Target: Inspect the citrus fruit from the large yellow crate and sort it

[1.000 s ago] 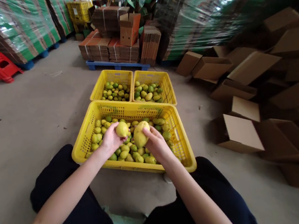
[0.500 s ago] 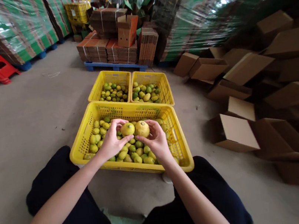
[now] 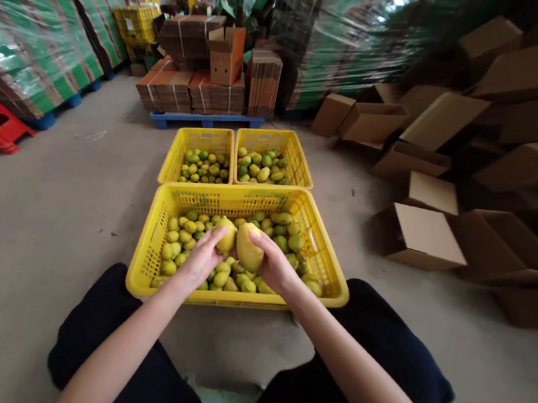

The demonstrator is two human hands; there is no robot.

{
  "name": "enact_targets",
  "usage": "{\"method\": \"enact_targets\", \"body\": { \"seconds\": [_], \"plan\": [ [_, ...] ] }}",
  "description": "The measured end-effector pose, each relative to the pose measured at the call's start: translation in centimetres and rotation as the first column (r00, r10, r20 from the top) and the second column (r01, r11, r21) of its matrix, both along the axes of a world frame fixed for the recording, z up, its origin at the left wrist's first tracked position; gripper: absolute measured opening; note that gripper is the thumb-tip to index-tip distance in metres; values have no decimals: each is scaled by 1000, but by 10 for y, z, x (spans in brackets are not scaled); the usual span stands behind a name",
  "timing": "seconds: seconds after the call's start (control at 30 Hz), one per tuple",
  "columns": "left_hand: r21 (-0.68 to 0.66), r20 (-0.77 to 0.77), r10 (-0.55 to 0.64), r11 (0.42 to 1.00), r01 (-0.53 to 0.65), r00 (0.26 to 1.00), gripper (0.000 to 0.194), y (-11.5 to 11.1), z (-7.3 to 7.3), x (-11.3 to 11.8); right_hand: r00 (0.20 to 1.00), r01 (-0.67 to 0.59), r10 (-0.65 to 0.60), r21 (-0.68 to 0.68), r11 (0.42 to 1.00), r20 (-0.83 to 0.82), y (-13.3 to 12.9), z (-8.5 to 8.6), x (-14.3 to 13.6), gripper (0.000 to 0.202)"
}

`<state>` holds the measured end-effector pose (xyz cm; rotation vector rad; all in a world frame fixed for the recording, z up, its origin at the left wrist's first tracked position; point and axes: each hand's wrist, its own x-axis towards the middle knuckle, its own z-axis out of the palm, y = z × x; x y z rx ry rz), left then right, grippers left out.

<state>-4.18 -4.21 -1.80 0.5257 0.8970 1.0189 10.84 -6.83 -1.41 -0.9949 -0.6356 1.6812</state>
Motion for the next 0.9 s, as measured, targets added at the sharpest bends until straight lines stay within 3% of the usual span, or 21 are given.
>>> {"method": "enact_targets", "body": {
  "seconds": [0.1,0.17,0.23,0.3,0.37,0.5,0.67,0.77,0.9],
  "plan": [
    [-3,-46,4,1000,-4,999,28,-4,-5,4,1000,-8,8,-6,1000,10,-1,-3,-7,36],
    [-75,-81,18,997,-24,997,26,-2,-5,3,1000,19,-20,-49,999,-24,1,-4,-8,32],
    [-167,-44,5,986,-13,999,21,2,-4,1,996,66,-73,-116,991,-58,4,-4,-6,29],
    [-211,26,-17,977,22,1000,28,6,-1,-2,990,104,-119,-183,978,-74,8,-4,-2,28],
    [-214,51,-32,976,42,998,33,8,2,-4,989,113,-132,-218,969,-73,10,-3,1,28],
    [-225,31,-45,973,51,999,29,9,6,-7,989,95,-111,-155,983,-100,12,0,5,39],
    [-218,146,-19,975,51,989,22,7,12,-7,983,31,-55,-136,990,-174,10,-1,6,44],
    [-199,142,29,980,0,989,7,5,14,-6,985,43,-58,-96,994,-160,8,-2,5,34],
    [-140,118,108,986,-91,987,15,2,17,-5,967,100,-128,-133,986,-220,8,-3,6,32]
  ]
}}
